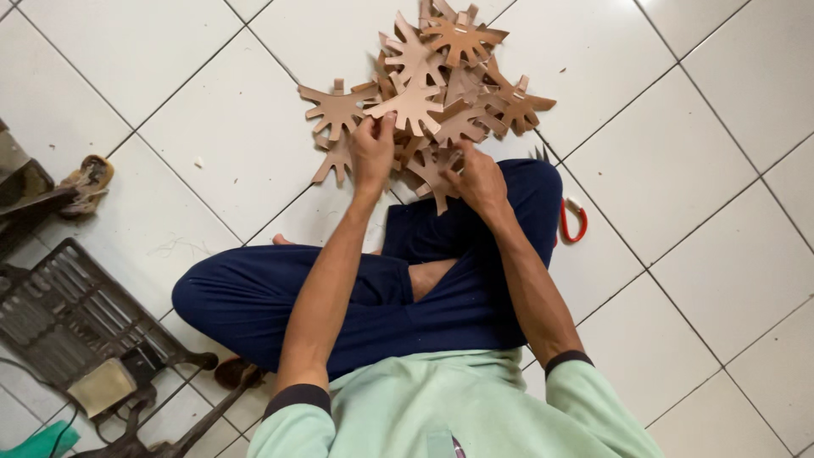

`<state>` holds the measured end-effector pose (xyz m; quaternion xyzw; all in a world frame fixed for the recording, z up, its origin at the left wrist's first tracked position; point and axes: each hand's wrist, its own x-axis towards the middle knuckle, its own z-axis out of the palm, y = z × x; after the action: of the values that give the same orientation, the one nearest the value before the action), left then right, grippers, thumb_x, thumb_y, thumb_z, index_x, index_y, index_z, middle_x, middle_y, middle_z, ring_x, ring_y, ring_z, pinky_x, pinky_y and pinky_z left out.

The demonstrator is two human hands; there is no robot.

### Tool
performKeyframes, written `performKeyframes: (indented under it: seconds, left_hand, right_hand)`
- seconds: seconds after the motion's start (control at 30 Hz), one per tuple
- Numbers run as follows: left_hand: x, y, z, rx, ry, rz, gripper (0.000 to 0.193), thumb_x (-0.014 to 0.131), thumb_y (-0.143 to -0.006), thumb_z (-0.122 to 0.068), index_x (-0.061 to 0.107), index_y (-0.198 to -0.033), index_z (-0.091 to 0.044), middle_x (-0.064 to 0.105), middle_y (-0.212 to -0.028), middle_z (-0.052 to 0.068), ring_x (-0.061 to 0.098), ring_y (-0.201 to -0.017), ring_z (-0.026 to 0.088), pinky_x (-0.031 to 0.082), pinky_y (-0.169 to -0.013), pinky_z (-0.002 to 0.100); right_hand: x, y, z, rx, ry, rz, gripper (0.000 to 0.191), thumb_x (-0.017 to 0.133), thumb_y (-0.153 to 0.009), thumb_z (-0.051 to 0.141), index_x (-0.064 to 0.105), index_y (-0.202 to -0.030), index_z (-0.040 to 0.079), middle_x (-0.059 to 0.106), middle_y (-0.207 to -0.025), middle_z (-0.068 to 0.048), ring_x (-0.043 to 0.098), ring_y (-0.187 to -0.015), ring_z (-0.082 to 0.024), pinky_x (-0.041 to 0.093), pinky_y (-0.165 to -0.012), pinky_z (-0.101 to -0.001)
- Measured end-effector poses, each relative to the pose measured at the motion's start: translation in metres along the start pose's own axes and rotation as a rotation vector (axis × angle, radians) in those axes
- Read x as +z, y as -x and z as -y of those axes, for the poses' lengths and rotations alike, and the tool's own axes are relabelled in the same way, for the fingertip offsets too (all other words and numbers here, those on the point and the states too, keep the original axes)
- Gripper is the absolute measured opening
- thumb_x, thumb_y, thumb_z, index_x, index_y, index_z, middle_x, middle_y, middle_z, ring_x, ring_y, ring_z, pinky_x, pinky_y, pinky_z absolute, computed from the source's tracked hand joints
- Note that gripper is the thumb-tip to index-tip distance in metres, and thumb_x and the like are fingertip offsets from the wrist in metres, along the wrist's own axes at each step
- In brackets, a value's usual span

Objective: The person sits on the floor and uses red-handled shears to trim the edges of star-shaped leather pieces. After trimming, the person stacks the finished pieces into a neat pile on the floor.

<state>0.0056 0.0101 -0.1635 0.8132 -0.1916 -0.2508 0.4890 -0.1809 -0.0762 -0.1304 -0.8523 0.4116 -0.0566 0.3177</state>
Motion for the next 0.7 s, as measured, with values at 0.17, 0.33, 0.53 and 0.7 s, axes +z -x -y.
performKeyframes:
  seconds: [0.17, 0.33, 0.53, 0.7]
  left_hand:
    - [0.005, -0.02, 0.006, -0.262, 0.662, 0.179, 0.043, 0.073, -0.094, -0.014, 0.057, -0.125, 0.011, 0.071, -0.091, 0.011, 0.068, -0.071, 0.016, 0.056, -0.059, 0.027]
    - [-0.01, -0.013, 0.033, -0.023, 0.609, 0.126, 0.039, 0.067, -0.093, -0.005, 0.056, -0.127, 0.012, 0.075, -0.1, 0.014, 0.076, -0.079, 0.017, 0.062, -0.068, 0.025]
    - [-0.039, 0.056, 0.082, -0.041, 0.762, 0.252, 0.034, 0.065, -0.105, -0.006, 0.059, -0.13, 0.014, 0.071, -0.108, 0.017, 0.07, -0.084, 0.016, 0.059, -0.073, 0.028]
    - [-0.111, 0.06, 0.085, -0.103, 0.654, 0.184, 0.045, 0.069, -0.104, -0.008, 0.05, -0.141, 0.01, 0.066, -0.112, 0.013, 0.063, -0.087, 0.016, 0.052, -0.068, 0.027]
  right_hand:
    - [0.006, 0.017, -0.013, -0.097, -0.299, 0.05, 0.036, 0.076, -0.088, 0.009, 0.065, -0.122, 0.003, 0.077, -0.1, -0.015, 0.076, -0.089, -0.026, 0.059, -0.075, -0.0335]
    - [-0.029, 0.05, -0.041, 0.144, -0.929, -0.069, 0.02, 0.076, -0.098, 0.005, 0.072, -0.115, -0.004, 0.07, -0.095, -0.006, 0.065, -0.082, -0.01, 0.053, -0.072, -0.023]
    - [0.046, 0.016, 0.021, 0.229, -1.001, -0.131, 0.022, 0.078, -0.092, 0.019, 0.07, -0.1, 0.001, 0.071, -0.084, -0.005, 0.068, -0.07, -0.01, 0.057, -0.063, -0.0236]
    - [0.118, 0.008, 0.084, 0.001, -0.763, 0.068, 0.029, 0.077, -0.092, 0.031, 0.072, -0.094, 0.003, 0.074, -0.08, -0.007, 0.067, -0.069, -0.011, 0.055, -0.061, -0.0262]
